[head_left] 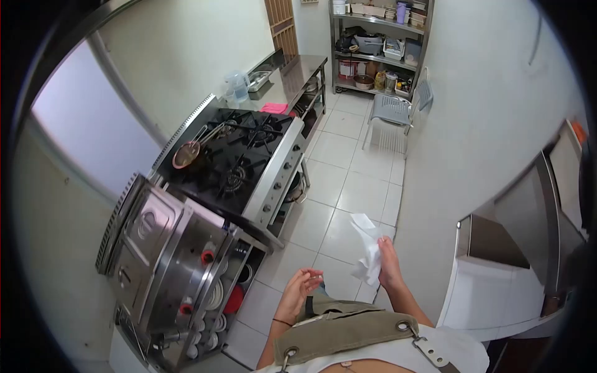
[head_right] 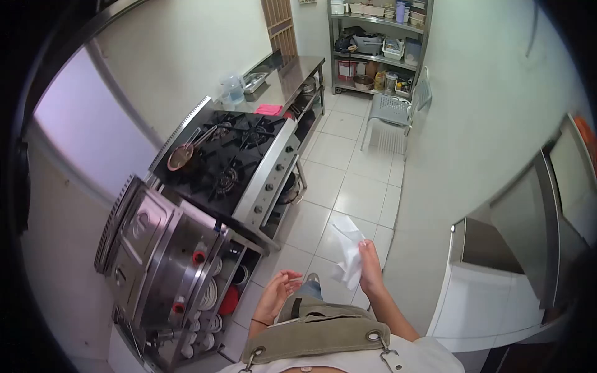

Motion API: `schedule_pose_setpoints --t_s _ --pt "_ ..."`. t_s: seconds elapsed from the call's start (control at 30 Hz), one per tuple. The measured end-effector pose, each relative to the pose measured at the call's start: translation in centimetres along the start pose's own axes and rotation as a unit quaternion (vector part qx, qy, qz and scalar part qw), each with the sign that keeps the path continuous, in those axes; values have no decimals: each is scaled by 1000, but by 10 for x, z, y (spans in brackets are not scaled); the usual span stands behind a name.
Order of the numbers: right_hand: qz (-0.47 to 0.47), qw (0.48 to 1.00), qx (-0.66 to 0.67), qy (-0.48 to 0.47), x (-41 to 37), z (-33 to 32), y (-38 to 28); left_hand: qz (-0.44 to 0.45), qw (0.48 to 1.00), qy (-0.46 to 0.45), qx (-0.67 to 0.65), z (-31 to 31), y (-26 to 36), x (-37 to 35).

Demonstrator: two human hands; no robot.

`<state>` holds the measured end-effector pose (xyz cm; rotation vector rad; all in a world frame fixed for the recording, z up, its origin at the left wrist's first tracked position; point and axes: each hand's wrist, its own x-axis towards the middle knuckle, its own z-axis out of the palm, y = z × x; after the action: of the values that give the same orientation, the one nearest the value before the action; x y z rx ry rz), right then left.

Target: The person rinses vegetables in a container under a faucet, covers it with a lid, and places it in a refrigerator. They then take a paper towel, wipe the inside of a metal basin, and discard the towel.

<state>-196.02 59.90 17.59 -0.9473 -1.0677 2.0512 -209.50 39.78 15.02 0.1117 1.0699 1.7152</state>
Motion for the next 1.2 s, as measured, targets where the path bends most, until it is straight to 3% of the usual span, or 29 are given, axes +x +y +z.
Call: schedule_pose_setpoints --t_s 0.1,0.17,0.23,0.27,0.3,0.37,0.43,0.47,0.57,0.63,0.7,0.77,0.83,0.87,0.9,0.93,1.0,1.1,1.2 --pt "-54 995 -85 -19 47 53 -34 12 998 -17 54 7 61 78" --pt "-230 927 -294 -38 71 78 -47 7 993 -46 105 15 93 138" --pt "-268 904 -332 -41 92 92 -58 -20 954 -116 275 21 115 202" --pt "-310 873 -373 -59 107 99 -65 -76 945 -151 280 22 121 233" --pt "-350 836 -415 -78 126 104 -70 -77 940 -163 288 33 129 258" --pt "-335 829 -439 -92 164 97 -71 -52 915 -245 316 57 137 302" --pt "-279 843 -454 -68 206 89 -72 -103 901 -272 322 63 135 359" --pt "-238 874 -413 -89 228 84 -75 -138 903 -297 279 77 142 379" --pt "-247 876 -412 -52 303 83 -90 -163 907 -333 199 124 177 436" --pt "-240 870 -426 -60 353 90 -116 -135 950 -274 73 147 203 470" --pt "-267 852 -437 -113 407 101 -144 -193 953 -228 -52 161 232 515" --pt "-297 831 -452 -129 461 115 -169 -127 955 -256 -78 177 263 556" --pt "-347 778 -492 -179 506 132 -191 -110 950 -236 -170 163 263 609" --pt "-351 773 -490 -199 528 135 -194 -58 952 -299 -47 167 272 635" --pt "-367 769 -477 -215 550 141 -197 -172 912 -257 -270 165 284 648" --pt "-370 764 -478 -226 572 147 -197 -154 892 -276 -323 168 296 661" --pt "-337 737 -534 -243 615 158 -203 -119 863 -332 -361 163 298 697" --pt "-264 650 -677 -225 691 173 -206 -100 829 -376 -401 163 302 761" --pt "-278 658 -667 -212 774 180 -210 -98 801 -406 -428 168 317 835"
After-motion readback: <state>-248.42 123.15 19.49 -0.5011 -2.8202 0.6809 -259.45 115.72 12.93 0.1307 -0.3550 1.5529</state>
